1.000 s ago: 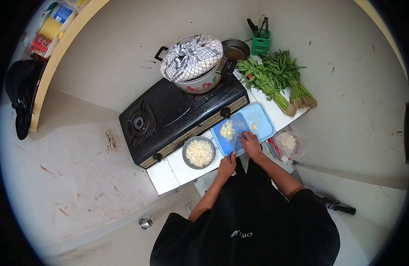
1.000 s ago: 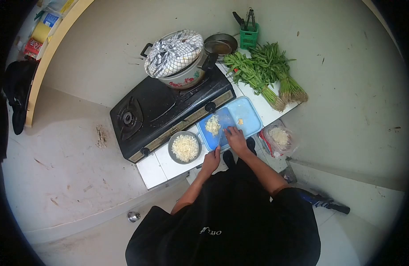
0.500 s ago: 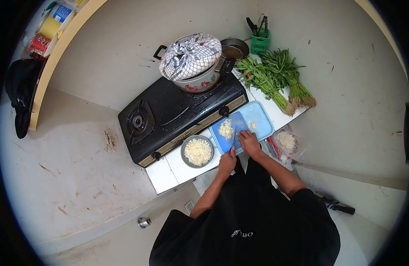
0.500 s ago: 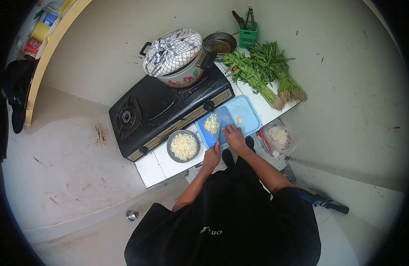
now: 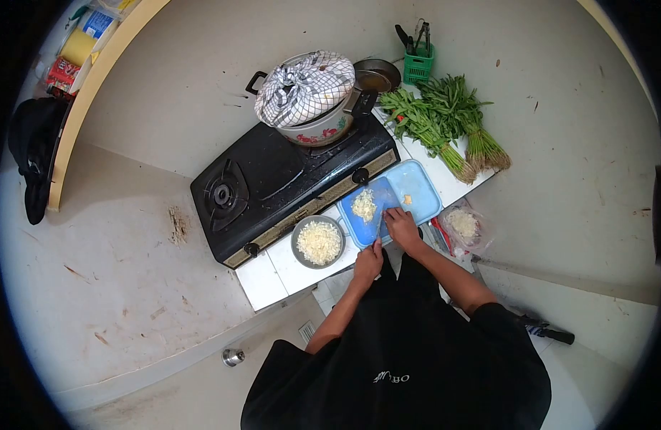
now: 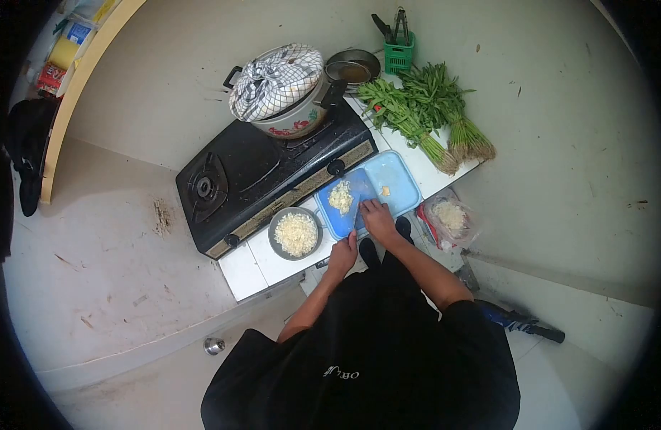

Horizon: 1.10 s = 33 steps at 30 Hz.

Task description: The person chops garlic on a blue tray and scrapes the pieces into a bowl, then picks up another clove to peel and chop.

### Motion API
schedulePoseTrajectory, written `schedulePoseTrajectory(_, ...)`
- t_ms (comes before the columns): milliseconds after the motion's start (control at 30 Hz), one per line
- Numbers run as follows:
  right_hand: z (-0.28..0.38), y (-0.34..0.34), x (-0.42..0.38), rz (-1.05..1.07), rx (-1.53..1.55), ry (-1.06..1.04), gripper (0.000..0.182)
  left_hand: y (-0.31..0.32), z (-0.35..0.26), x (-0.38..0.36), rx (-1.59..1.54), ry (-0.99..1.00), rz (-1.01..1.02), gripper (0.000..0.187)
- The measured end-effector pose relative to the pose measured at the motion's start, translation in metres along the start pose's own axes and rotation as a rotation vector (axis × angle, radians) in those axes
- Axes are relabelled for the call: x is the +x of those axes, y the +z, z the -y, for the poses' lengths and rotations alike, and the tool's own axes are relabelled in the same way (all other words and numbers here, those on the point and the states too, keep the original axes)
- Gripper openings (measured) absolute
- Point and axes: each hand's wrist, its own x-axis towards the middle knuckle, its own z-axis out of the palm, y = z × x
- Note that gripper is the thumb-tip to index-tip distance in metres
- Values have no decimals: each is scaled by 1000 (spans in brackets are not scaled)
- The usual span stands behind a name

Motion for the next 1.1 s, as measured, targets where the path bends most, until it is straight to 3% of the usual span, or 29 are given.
schedulePoseTrajectory(1100, 6, -4, 0, -111, 152, 65, 22, 6, -5, 20, 19, -46, 1, 63)
